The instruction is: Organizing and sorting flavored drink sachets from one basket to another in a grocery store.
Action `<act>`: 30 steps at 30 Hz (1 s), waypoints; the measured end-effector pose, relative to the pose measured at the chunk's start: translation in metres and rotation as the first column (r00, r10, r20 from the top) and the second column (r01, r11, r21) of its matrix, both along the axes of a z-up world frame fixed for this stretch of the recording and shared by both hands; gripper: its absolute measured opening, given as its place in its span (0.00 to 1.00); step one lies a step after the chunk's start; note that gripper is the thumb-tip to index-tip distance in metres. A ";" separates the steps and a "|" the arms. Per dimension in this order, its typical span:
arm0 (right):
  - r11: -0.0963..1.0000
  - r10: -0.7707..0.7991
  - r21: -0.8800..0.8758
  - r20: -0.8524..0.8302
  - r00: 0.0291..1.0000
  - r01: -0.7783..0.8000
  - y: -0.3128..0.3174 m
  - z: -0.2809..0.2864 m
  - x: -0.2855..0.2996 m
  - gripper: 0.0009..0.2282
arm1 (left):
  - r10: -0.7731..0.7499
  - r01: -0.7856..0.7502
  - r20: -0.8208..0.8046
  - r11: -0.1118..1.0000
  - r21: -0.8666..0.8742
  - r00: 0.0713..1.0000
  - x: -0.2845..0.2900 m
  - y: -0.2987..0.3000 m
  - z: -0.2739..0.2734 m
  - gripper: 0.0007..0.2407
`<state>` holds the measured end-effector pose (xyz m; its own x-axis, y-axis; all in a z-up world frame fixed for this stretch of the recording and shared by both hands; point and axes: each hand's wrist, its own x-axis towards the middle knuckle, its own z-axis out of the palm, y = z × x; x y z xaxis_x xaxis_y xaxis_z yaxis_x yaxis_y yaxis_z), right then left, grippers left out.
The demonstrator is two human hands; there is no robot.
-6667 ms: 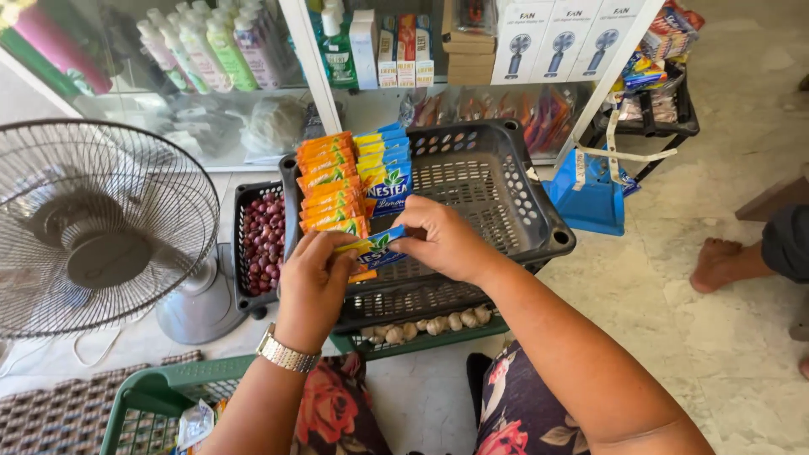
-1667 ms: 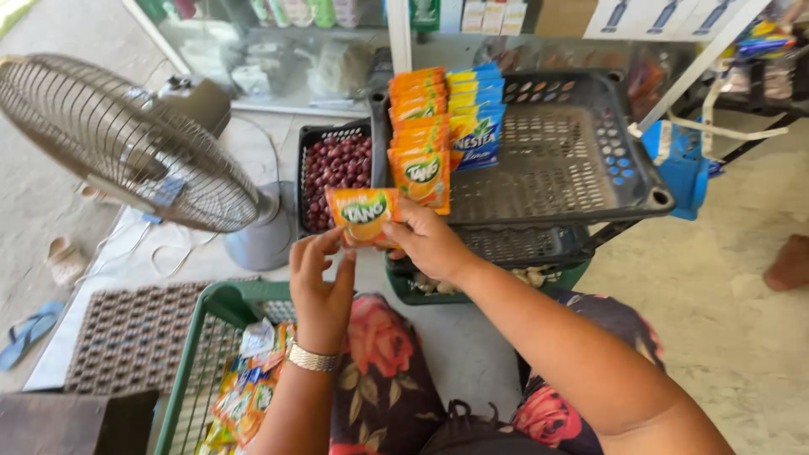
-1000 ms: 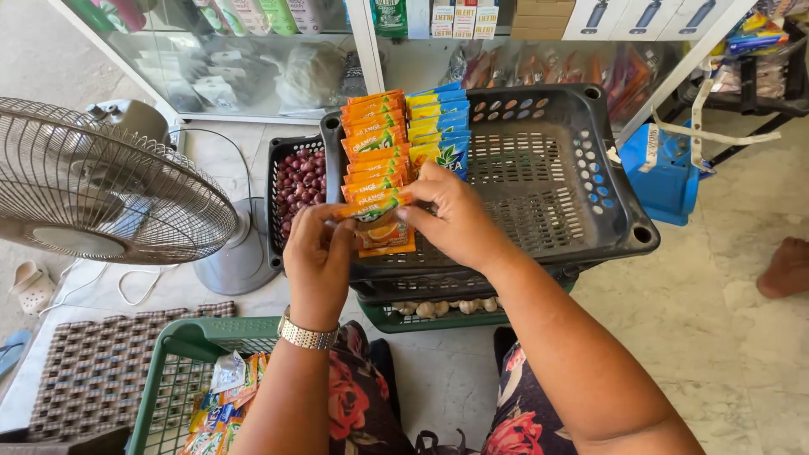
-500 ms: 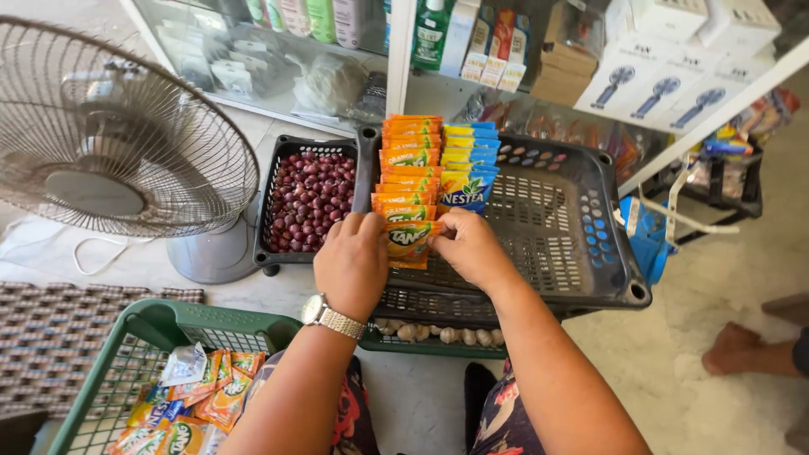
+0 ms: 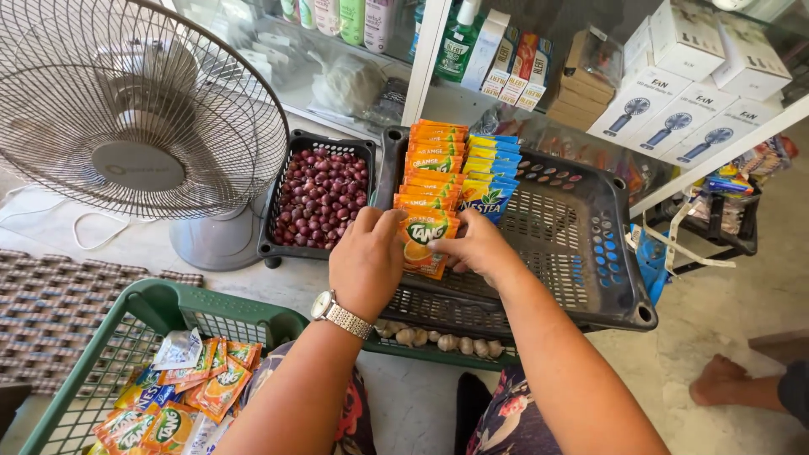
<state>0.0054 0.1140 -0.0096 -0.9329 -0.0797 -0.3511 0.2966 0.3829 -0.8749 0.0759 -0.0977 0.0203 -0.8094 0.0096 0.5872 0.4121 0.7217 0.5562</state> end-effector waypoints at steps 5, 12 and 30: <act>1.000 0.019 0.011 0.026 0.999 -0.020 0.000 -0.006 -0.002 0.21 | -0.017 0.016 0.022 0.999 0.028 1.000 0.001 -0.002 0.003 0.10; 0.998 0.030 0.050 0.001 1.000 -0.030 -0.015 0.003 0.007 0.29 | -0.039 0.036 0.041 0.997 0.066 0.998 0.002 -0.006 0.004 0.09; 0.904 0.129 0.421 -0.419 0.899 0.066 -0.011 -0.016 -0.003 0.39 | -0.069 0.066 0.027 0.992 0.106 0.997 0.009 -0.006 0.004 0.09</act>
